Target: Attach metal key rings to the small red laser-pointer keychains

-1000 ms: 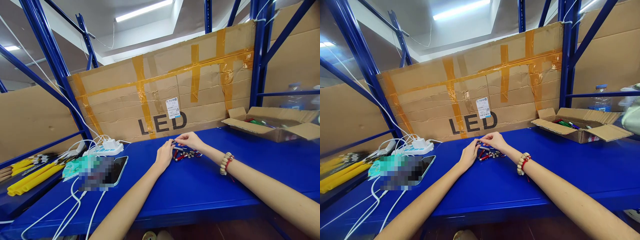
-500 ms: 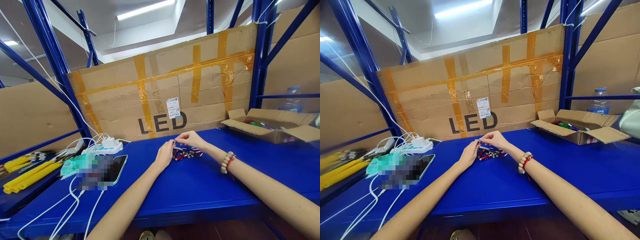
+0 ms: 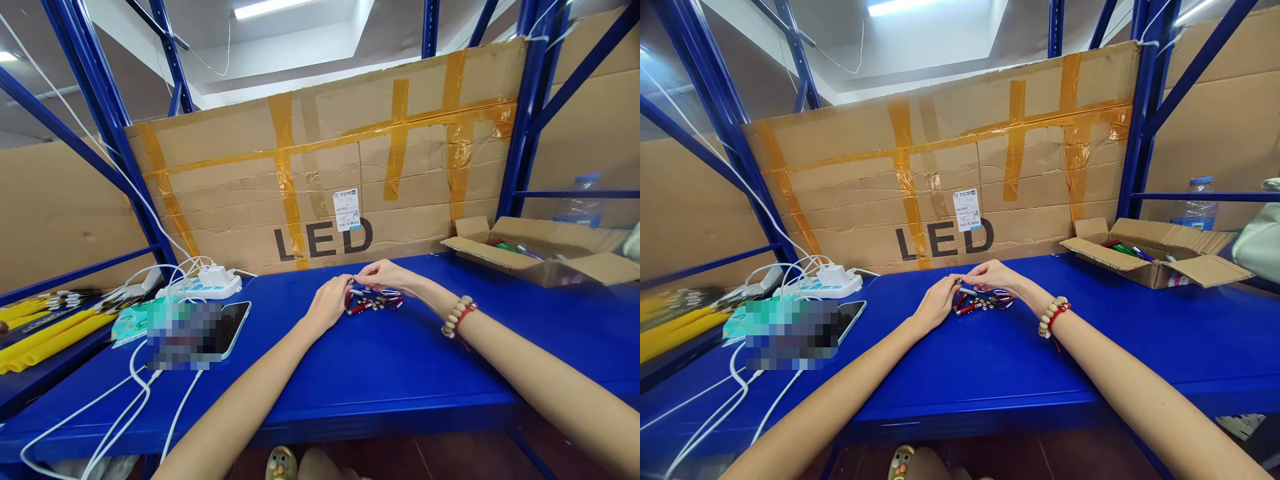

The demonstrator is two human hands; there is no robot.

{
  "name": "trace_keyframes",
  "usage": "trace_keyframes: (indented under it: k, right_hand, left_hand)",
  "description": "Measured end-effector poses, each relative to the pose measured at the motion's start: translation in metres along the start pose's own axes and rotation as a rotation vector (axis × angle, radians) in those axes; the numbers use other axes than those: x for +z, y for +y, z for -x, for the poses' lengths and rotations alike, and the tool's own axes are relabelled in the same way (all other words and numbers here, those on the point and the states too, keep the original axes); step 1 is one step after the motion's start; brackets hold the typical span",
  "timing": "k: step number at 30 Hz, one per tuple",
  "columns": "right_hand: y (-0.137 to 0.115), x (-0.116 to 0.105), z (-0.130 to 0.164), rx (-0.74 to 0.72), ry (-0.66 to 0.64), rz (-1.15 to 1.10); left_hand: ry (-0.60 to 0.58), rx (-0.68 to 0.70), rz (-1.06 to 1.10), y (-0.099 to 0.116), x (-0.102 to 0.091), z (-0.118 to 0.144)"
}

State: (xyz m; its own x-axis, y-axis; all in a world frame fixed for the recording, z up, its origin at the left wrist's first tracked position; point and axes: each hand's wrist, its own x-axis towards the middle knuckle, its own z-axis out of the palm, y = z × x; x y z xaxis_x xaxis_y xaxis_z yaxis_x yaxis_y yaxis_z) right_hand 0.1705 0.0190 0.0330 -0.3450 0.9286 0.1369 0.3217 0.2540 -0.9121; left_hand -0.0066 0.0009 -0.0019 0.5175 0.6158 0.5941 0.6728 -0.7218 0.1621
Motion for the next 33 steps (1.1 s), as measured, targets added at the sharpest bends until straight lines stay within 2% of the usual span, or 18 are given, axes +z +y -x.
trace_keyframes:
  k: [7, 18, 22, 29, 33]
  right_hand:
    - [0.002, -0.001, -0.001, -0.037, 0.065, 0.083]
    - [0.017, 0.001, -0.003, -0.153, 0.019, 0.133]
    - [0.012, 0.003, 0.003, -0.079, -0.02, 0.098]
    - [0.01, 0.004, 0.01, 0.053, -0.196, -0.079]
    - [0.008, 0.006, 0.01, 0.081, -0.178, -0.119]
  left_hand:
    - [-0.054, -0.008, -0.012, 0.001, 0.001, 0.001]
    - [-0.067, 0.037, -0.082, -0.002, 0.004, 0.002]
    - [-0.062, 0.046, -0.143, -0.002, 0.003, 0.002]
    - [-0.016, 0.093, -0.116, 0.003, -0.001, 0.002]
    - [-0.016, 0.084, -0.163, 0.004, -0.001, 0.001]
